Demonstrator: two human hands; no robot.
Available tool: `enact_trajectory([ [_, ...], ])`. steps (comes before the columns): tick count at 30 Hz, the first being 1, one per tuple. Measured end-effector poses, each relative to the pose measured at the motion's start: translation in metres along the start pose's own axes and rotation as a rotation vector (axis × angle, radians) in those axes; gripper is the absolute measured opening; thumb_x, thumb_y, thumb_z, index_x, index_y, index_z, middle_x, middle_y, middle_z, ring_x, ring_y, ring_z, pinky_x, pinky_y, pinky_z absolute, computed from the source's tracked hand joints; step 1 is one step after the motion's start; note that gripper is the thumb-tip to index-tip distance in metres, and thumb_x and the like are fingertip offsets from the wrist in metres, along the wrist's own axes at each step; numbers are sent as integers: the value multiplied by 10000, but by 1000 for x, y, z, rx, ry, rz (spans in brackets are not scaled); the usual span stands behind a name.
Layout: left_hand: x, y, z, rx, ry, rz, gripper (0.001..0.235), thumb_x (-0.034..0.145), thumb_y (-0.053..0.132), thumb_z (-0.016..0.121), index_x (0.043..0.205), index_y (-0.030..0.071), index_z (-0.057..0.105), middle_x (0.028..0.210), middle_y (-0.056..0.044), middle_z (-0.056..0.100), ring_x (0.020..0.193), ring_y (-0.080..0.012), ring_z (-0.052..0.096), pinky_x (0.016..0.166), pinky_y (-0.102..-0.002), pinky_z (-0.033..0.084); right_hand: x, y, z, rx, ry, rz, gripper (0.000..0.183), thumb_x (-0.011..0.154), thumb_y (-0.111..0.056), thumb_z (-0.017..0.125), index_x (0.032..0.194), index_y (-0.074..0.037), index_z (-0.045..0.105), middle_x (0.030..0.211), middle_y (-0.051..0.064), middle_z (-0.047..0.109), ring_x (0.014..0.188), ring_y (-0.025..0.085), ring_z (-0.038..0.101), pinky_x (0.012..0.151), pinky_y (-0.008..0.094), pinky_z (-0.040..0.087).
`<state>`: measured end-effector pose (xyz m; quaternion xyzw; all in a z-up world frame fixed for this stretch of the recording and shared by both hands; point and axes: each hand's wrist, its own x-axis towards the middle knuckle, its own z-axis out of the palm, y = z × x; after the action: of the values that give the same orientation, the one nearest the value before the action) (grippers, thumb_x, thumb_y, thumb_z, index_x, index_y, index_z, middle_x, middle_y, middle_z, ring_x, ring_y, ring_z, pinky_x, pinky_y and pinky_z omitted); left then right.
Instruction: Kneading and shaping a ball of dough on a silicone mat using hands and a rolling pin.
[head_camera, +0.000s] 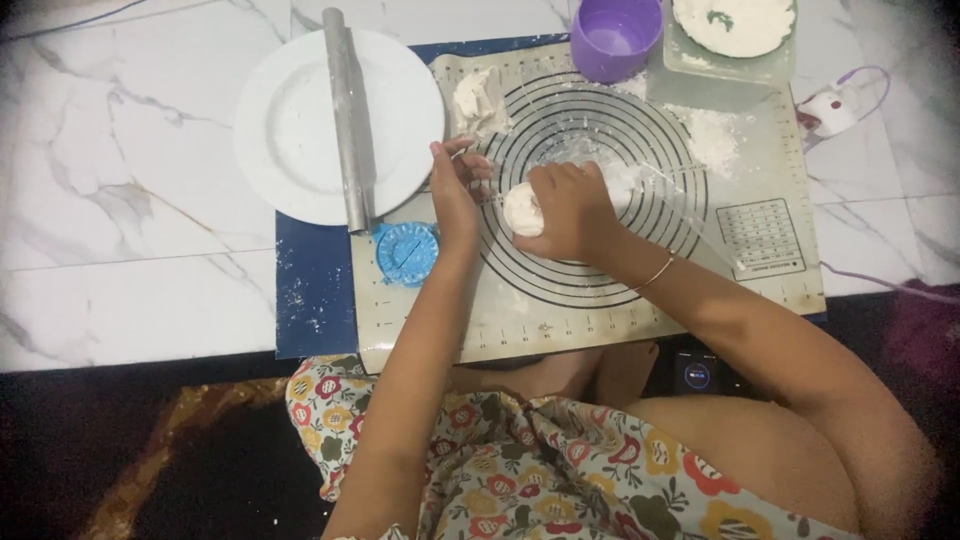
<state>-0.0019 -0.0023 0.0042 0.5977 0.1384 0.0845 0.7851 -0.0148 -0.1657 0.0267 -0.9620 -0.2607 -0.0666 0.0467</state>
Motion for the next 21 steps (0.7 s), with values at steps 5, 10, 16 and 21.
enact_trajectory([
  [5, 2, -3, -3, -7, 3, -1, 575, 1075, 603, 147, 1075, 257, 607, 767, 73, 670, 778, -82, 648, 617, -230, 521, 4, -5, -11, 21, -150, 51, 763, 773, -740, 702, 1187, -108, 596, 923, 64, 642, 905, 260, 672, 826, 397, 412],
  [10, 2, -2, -4, 10, 15, 11, 617, 1056, 644, 129, 1084, 261, 611, 771, 73, 674, 790, -85, 648, 633, -239, 520, -1, -2, -7, 64, -116, 71, 717, 764, -717, 724, 1166, -138, 588, 907, 39, 637, 901, 243, 669, 849, 419, 409],
  [16, 4, 0, -4, 23, 20, 46, 608, 1057, 639, 138, 1082, 256, 610, 778, 70, 678, 802, -88, 656, 639, -239, 525, -24, -13, -15, 26, 370, -85, 885, 762, -745, 748, 1283, -55, 558, 1075, 160, 540, 1130, 391, 573, 915, 539, 443],
  [21, 1, 1, -3, 56, -7, 48, 633, 1040, 666, 114, 1112, 258, 593, 804, 66, 669, 828, -93, 658, 674, -254, 526, -22, -31, -13, 29, 266, -91, 785, 735, -533, 853, 1361, -123, 616, 1255, 209, 608, 1290, 477, 524, 1022, 737, 336],
])
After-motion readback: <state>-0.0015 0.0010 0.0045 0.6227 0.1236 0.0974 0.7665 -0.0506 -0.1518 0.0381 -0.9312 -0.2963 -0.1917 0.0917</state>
